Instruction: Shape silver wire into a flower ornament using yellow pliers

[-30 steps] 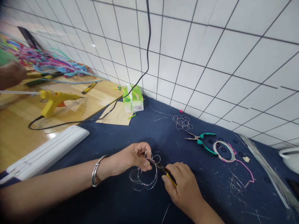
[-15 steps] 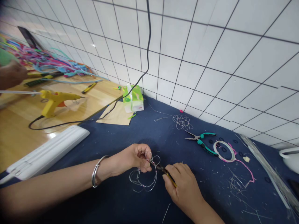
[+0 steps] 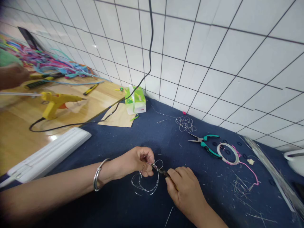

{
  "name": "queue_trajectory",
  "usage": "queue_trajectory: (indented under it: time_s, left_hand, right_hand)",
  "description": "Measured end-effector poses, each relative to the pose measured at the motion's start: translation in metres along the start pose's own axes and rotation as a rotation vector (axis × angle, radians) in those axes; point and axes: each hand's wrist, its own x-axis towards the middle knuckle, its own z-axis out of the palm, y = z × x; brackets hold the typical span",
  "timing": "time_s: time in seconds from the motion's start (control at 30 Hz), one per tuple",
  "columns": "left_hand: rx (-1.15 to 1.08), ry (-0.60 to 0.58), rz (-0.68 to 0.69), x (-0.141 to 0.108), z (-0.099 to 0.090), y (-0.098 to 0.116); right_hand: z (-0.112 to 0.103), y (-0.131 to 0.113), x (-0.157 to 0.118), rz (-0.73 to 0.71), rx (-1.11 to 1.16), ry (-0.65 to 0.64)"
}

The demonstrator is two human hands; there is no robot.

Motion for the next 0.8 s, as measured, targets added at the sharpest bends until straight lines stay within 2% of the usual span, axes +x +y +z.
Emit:
queue_trajectory:
  time_s: [0.57,0.8]
  left_hand:
    - [0.002,-0.008,0.009,-0.0008,0.0009,0.0011]
    - [-0.032,0.002,0.022,-0.0017,0.002,0.0015]
  right_hand:
    - [0.0025,0.0002,-0.0027,-0.033,-0.008,0.025]
    - [-0.0044,-0.0014,0.0015,0.035,-0.038,-0.077]
